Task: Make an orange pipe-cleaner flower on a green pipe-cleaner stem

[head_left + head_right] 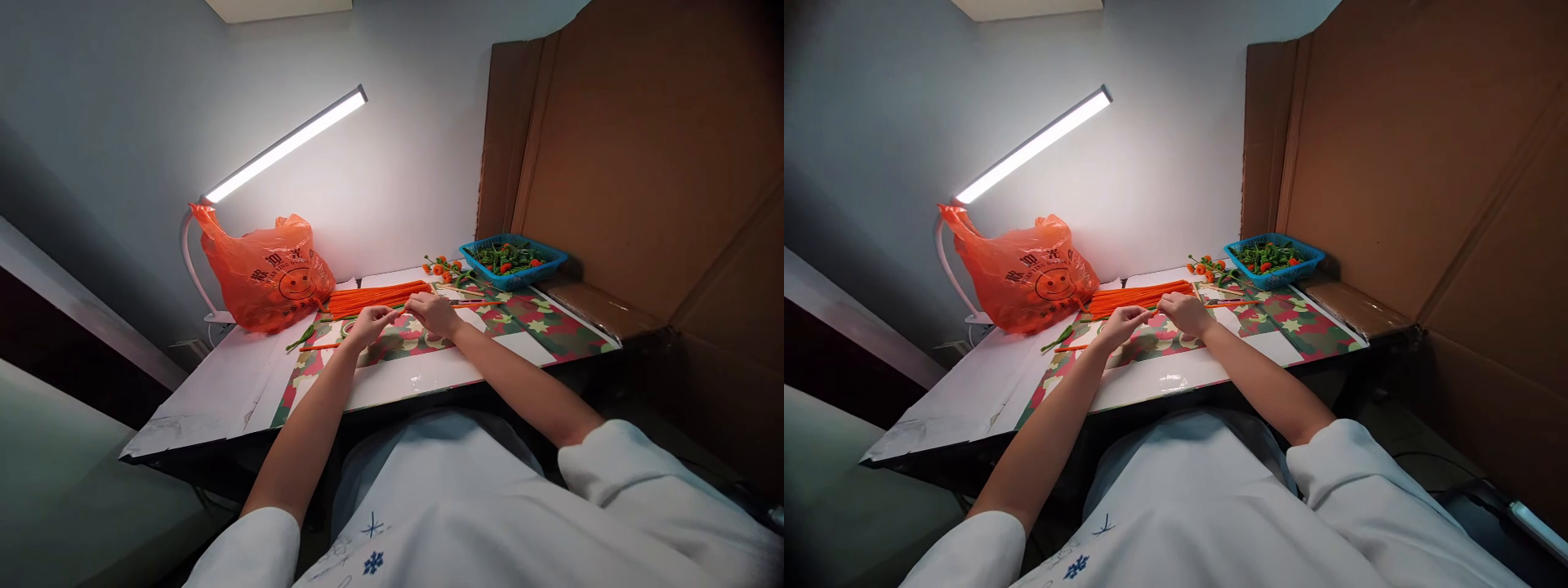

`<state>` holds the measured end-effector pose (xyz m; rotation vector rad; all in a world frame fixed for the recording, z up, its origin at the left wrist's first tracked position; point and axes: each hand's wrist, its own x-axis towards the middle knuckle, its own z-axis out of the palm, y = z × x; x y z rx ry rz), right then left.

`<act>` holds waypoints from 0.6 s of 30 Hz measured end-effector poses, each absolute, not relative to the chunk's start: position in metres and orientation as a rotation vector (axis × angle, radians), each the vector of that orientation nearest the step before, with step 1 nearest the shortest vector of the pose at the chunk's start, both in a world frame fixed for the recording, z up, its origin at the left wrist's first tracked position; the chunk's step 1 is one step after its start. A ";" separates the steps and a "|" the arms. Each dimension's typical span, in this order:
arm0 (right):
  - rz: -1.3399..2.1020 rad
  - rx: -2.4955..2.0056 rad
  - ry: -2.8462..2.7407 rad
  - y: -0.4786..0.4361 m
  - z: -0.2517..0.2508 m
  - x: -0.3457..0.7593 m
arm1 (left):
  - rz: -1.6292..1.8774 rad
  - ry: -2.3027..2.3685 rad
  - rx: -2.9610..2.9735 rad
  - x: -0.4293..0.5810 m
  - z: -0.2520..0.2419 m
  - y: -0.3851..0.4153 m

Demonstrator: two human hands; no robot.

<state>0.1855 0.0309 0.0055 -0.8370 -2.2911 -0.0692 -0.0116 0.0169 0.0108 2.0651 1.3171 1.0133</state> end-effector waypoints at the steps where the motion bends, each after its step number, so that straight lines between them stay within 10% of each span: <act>1: -0.004 -0.833 -2.281 0.031 0.004 0.185 | 0.985 1.313 2.045 -0.012 0.010 0.017; 18: 1.564 -0.786 -1.823 0.036 0.008 0.193 | 1.371 1.158 3.002 -0.010 0.008 0.009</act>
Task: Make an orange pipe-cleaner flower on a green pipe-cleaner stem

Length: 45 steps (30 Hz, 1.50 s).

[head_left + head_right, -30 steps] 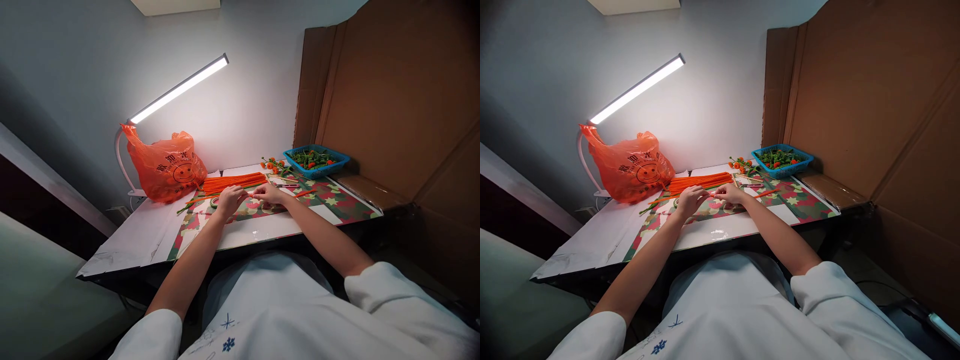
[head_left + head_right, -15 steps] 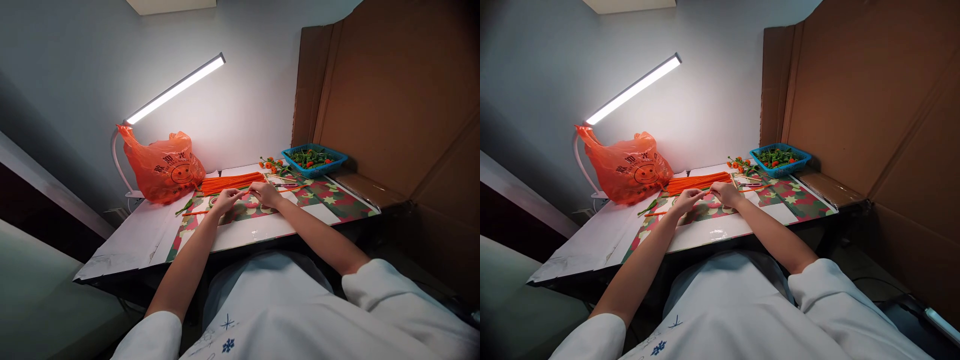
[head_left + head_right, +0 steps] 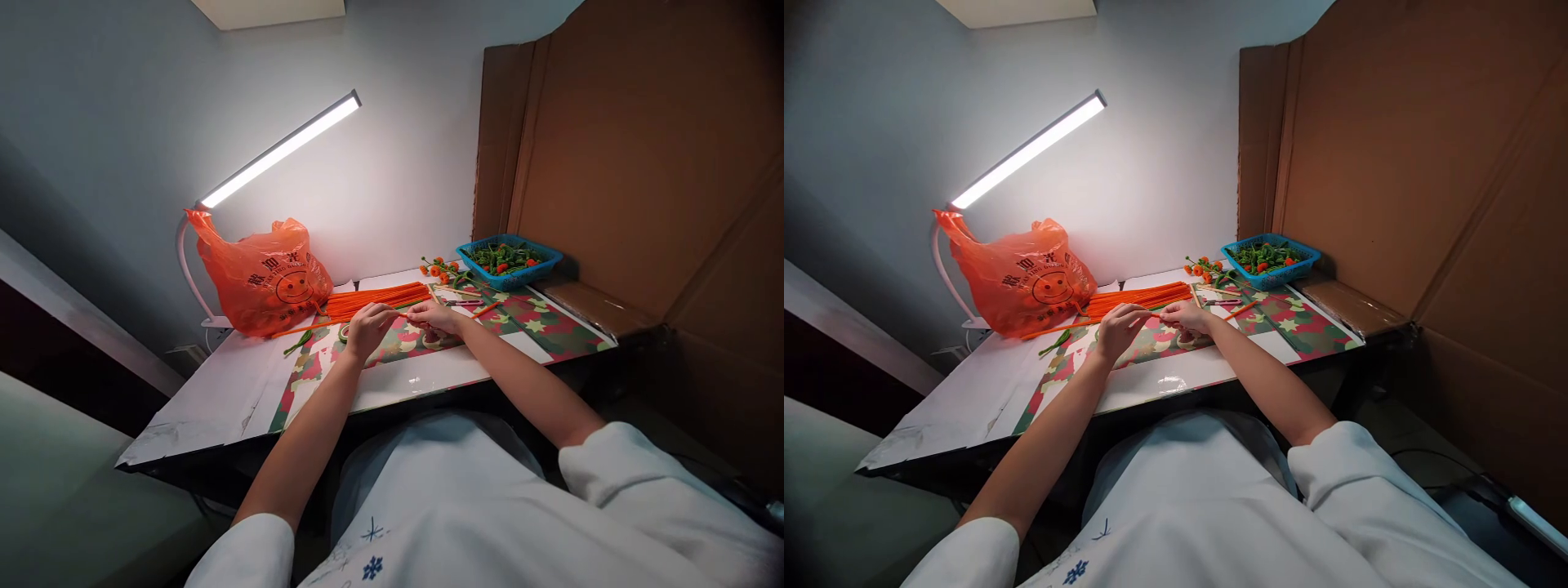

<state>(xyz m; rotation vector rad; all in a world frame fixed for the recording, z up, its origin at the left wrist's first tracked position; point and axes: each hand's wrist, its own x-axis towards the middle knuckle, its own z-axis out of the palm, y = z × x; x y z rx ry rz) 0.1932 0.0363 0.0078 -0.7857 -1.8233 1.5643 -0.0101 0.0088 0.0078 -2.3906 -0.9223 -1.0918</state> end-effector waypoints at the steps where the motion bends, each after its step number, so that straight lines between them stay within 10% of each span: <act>1: 1.602 -0.764 -1.807 0.035 0.009 0.194 | -1.076 -0.923 -2.378 -0.010 0.008 0.009; 17: 1.565 -0.817 -1.856 0.030 0.012 0.195 | -0.901 -1.079 -2.350 -0.008 0.008 0.006; 32: 0.308 -0.907 -2.178 0.033 0.001 0.188 | -0.988 -1.385 -2.478 -0.006 0.004 0.011; 45: 0.584 -0.979 -2.153 0.035 0.003 0.191 | -1.100 -1.367 -2.352 -0.003 0.001 0.006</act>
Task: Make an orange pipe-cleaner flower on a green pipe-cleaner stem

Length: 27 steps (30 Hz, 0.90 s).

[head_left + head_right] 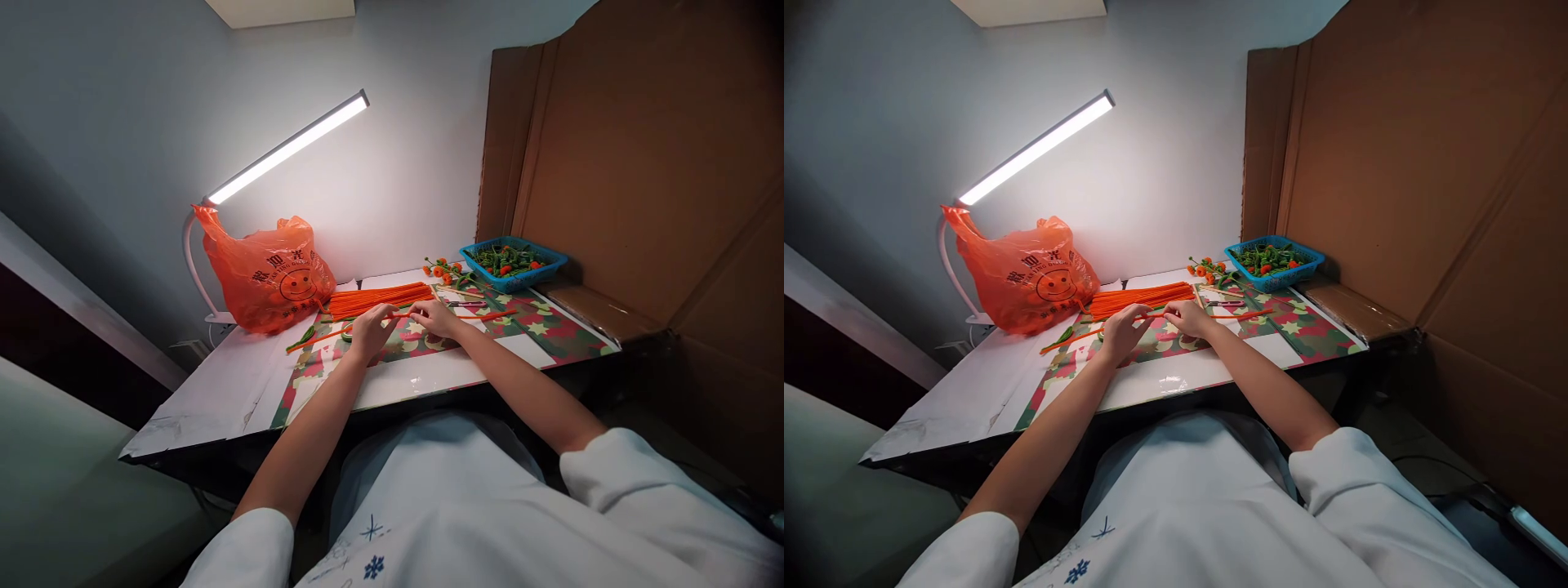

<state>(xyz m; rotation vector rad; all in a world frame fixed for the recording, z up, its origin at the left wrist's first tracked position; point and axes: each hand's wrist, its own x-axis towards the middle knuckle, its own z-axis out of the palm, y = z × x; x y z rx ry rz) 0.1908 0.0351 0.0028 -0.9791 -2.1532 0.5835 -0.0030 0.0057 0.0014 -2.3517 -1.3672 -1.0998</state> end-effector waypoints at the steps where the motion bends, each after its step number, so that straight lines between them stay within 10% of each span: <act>1: 0.586 -0.974 -2.151 0.035 0.003 0.191 | -1.114 -1.373 -2.347 -0.003 0.002 0.005; 27: 1.158 -0.984 -2.064 0.045 -0.006 0.191 | -0.944 -1.303 -2.495 -0.006 -0.003 0.009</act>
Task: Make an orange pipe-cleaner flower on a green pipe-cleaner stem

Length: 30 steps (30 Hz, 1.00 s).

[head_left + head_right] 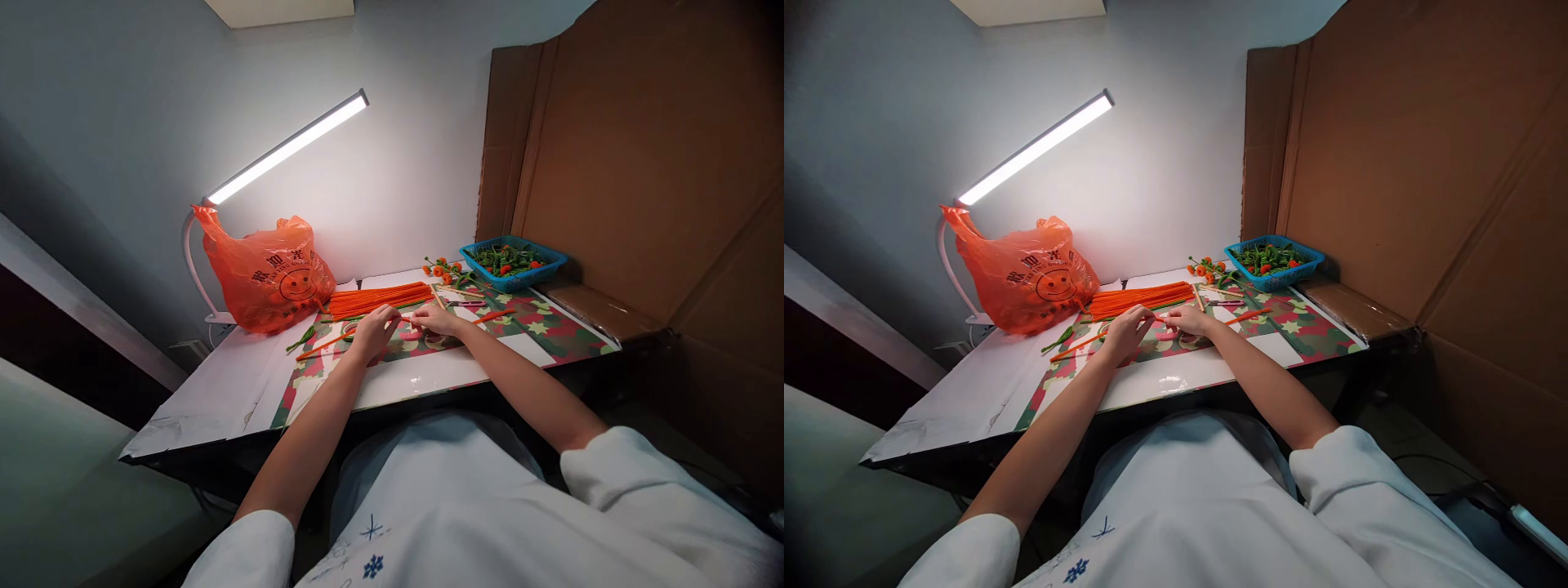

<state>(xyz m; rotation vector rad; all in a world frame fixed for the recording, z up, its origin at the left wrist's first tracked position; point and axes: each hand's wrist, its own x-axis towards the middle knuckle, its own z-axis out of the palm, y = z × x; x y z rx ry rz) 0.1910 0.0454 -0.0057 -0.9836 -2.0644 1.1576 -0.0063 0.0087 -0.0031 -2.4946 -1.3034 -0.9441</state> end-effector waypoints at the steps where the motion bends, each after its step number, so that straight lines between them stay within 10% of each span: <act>1: 1.159 -0.959 -2.066 0.045 -0.006 0.191 | -0.936 -1.306 -2.492 -0.006 -0.003 0.009; 30: 0.374 -0.803 -2.153 0.039 -0.003 0.190 | -1.046 -1.576 -2.711 -0.007 0.002 0.010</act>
